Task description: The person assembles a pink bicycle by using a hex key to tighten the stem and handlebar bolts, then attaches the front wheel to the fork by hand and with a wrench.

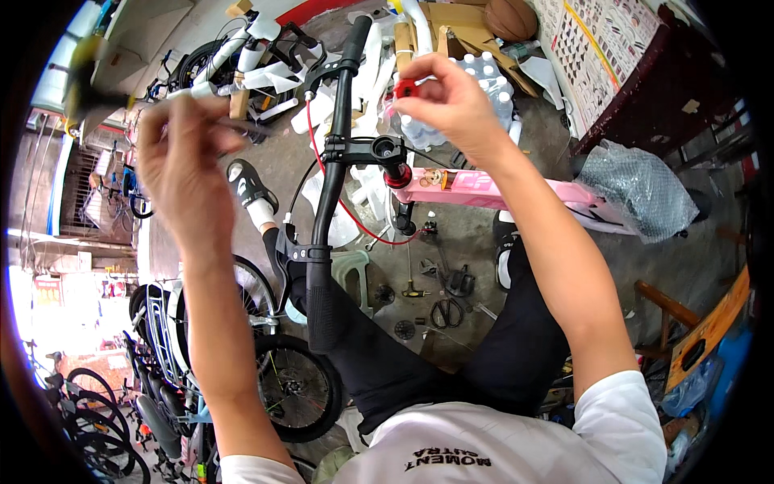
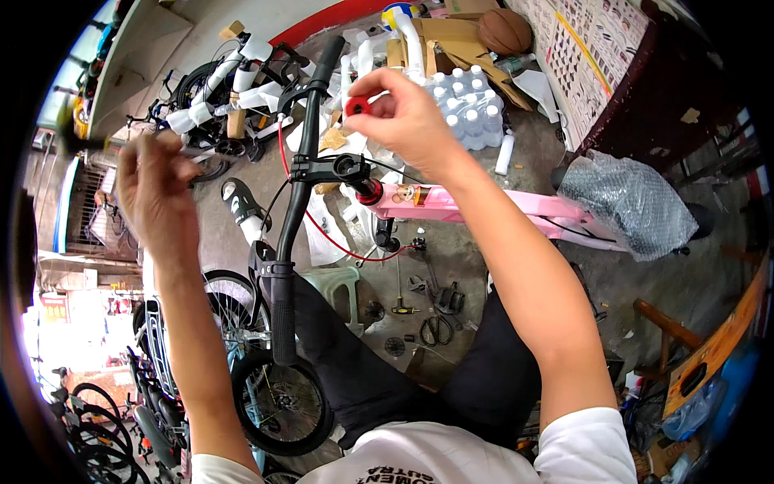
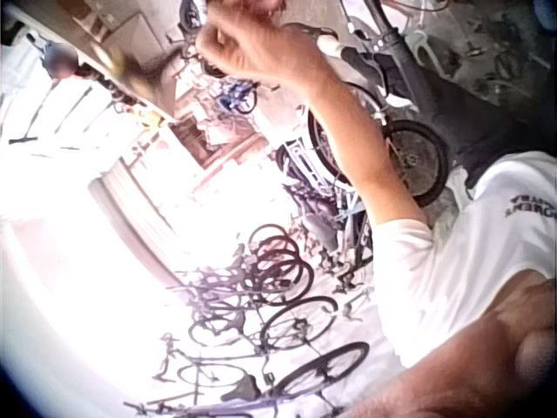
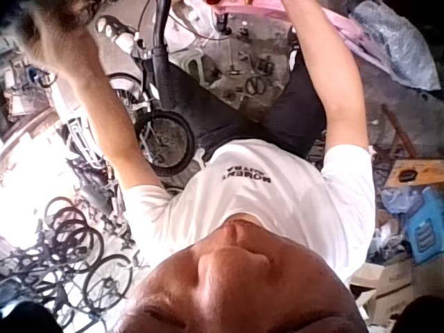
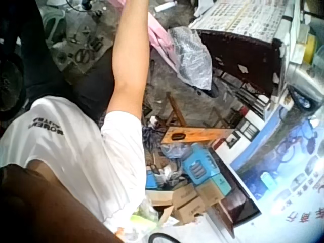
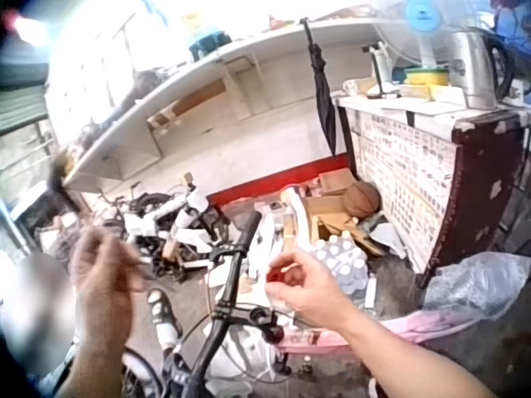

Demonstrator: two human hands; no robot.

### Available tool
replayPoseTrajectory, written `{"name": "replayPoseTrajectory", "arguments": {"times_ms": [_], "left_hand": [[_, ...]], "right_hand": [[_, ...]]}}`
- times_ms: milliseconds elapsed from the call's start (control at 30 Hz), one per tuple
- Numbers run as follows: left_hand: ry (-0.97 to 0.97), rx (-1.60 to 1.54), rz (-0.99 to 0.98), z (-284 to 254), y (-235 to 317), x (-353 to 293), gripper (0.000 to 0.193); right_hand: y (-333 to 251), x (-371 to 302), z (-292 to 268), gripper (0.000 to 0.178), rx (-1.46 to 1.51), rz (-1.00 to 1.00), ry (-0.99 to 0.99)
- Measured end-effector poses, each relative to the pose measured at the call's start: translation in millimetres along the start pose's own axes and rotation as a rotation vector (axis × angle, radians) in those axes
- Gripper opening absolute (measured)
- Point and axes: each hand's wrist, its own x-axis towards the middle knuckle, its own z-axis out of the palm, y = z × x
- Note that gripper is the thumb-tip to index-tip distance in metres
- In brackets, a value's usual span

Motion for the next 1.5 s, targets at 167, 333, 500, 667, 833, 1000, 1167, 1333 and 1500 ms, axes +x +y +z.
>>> {"name": "replayPoseTrajectory", "arguments": {"times_ms": [167,333,500,667,833,1000,1167,1333,1500], "left_hand": [[0.375,0.222,-0.183,-110.7,-20.4,-51.3,0.024],[0.645,0.234,-0.547,-136.8,-91.6,-199.3,0.027],[0.581,0.134,-0.957,-57.0,-147.0,-343.6,0.028],[0.531,-0.152,-1.388,15.9,-158.4,-397.4,0.025],[0.304,-0.177,-1.62,44.3,-164.6,-414.4,0.025],[0.263,-0.186,-1.69,50.4,-170.6,-421.1,0.025],[0.267,-0.174,-1.714,48.7,-179.1,-426.6,0.025],[0.274,-0.165,-1.723,50.8,-179.9,-421.0,0.024],[0.273,-0.166,-1.718,51.3,-182.0,-425.2,0.025]], "right_hand": [[-7.8,-5.0,-30.3,0.026,-0.067,0.121,0.175],[-3.2,-3.4,-33.0,0.022,-0.048,0.224,0.316],[12.4,7.7,-27.7,0.022,-0.083,0.301,0.315],[18.2,17.9,-10.2,0.025,-0.085,0.384,0.266],[24.8,23.2,-1.7,0.023,-0.055,0.437,0.254],[31.7,30.0,0.2,0.022,-0.021,0.478,0.247],[35.3,35.8,4.1,0.022,-0.006,0.482,0.221],[39.6,36.9,2.9,0.021,-0.002,0.497,0.204],[39.8,38.2,0.9,0.021,0.0,0.483,0.201]]}}
